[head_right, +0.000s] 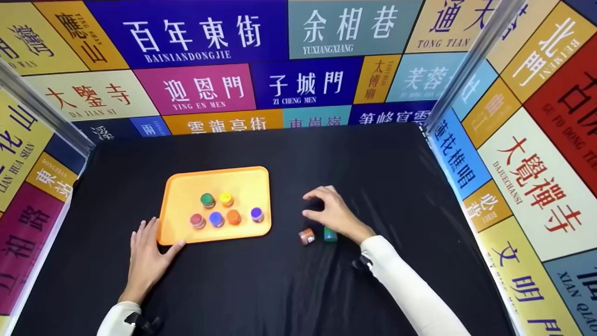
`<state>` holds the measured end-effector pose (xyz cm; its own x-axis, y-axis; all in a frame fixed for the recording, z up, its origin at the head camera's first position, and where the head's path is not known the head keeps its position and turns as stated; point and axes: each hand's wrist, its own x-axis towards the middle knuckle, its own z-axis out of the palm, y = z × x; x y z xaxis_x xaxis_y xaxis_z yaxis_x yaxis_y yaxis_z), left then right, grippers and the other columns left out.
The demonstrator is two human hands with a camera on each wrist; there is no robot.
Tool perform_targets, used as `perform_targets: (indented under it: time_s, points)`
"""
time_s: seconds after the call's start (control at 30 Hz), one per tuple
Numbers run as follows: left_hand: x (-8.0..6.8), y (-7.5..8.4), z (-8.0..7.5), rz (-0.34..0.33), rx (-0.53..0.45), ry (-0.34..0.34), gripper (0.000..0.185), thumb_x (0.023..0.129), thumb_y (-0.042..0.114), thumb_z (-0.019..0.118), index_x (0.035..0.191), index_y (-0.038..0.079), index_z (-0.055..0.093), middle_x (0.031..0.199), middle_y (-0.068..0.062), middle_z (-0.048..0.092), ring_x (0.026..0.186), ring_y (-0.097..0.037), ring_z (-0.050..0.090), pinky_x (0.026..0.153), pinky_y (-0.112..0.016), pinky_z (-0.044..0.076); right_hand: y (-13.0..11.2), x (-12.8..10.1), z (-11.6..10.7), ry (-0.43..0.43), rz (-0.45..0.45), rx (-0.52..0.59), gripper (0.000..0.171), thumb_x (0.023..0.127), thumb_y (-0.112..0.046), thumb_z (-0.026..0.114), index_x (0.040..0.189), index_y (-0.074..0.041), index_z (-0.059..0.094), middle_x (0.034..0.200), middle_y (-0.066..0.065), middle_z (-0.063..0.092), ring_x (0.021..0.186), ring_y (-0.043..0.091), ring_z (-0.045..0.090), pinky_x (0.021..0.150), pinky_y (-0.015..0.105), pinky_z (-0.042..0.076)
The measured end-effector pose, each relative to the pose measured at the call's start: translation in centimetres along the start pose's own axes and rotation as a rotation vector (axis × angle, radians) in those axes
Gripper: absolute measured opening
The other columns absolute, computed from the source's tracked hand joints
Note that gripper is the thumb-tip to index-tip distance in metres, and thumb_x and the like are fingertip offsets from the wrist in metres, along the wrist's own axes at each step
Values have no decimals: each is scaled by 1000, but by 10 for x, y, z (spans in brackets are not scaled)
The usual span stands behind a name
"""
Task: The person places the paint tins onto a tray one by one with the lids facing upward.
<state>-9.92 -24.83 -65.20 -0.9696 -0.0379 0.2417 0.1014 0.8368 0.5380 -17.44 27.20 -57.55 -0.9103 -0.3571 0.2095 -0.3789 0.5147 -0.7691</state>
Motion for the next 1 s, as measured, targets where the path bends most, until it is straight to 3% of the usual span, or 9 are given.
perform_targets:
  time_s: [0.27,0.47,0.73,1.0]
  points:
    - [-1,-2,-1,-2,-3,-4,104,93,55,85,166,-5,40,171,-29,39,165,-51,21,136,-64,5,10,-20,-15,62,14,59,41,84,-7,95,122,-3,80,124,10,77,121,31,60,103,22,41]
    - [-1,-2,-1,0,5,-4,104,93,54,86,165,-5,41,170,-30,40,165,-51,21,135,-65,6,12,-34,-18,94,41,30,43,82,-5,96,122,-2,80,124,12,77,120,32,61,103,17,39]
    - [-1,0,0,-15,1,-11,105,92,53,86,166,-6,40,171,-30,39,165,-51,21,136,-63,4,11,-47,-16,150,63,39,41,80,8,91,119,9,77,120,24,76,114,46,60,98,15,39]
    - [-1,1,1,-11,-4,-11,104,93,52,86,165,-6,40,171,-30,38,165,-52,21,136,-63,3,31,-54,-14,138,105,41,45,81,-2,96,122,-3,81,122,13,78,118,33,61,100,23,42]
